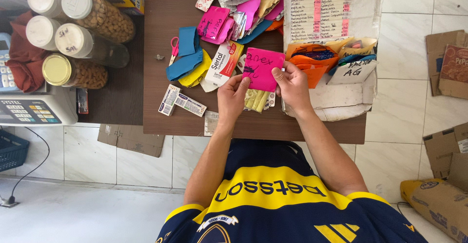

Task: The person sorts various medication packets and small envelopes into categories by hand, placing them into different sections of a cardboard organizer and using a calculator on a scale for tallying.

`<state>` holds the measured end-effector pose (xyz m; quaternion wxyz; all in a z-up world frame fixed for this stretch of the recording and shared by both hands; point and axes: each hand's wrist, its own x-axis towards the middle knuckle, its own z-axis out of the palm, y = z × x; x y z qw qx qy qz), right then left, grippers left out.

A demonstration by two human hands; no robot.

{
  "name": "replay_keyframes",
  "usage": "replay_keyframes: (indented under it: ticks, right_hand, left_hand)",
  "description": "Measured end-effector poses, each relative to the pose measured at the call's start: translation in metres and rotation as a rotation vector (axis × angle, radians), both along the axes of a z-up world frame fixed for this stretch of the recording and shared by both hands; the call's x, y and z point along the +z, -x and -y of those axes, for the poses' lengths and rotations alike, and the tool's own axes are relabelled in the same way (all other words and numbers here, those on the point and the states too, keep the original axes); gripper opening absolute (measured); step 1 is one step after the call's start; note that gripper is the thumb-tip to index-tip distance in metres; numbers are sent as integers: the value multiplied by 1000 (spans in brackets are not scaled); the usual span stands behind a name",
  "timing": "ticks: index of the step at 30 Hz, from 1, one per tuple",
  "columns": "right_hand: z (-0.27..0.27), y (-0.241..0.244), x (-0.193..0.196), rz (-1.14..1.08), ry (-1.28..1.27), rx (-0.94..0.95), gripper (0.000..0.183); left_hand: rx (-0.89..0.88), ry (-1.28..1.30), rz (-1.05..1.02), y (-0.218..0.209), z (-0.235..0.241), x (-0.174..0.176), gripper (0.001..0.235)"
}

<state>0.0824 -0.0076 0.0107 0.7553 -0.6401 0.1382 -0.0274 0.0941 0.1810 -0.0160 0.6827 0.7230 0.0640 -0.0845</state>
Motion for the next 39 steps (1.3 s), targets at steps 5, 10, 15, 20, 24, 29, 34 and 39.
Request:
replay_keyframes:
  ticks: [5,10,15,20,24,29,34,39]
  right_hand:
    - [-11,3,20,-39,-11,62,25]
    - [-14,3,26,-43,-15,36,21]
    - [-4,9,-2,82,171,-51,64]
    - [-10,16,0,125,196,-85,79]
    - [-7,12,-66,126,64,-40,33]
    - [-19,19,-9,98,-384,36,57]
    - [-9,19,-20,58,-558,23,53]
    - [-8,20,-7,48,-597,-32,39]
  left_hand:
    - [56,31,-36,6,0,18,21]
    - [57,49,-48,8,1,23,22]
    - [123,-10,102,12,5,23,15]
    - [126,-153,399,25,20,52,16]
    - [54,-466,727,27,29,53,34]
    - [36,-570,840,30,40,57,41]
    - [20,-603,872,32,45,52,41]
    - [0,-609,867,31,48,50,42]
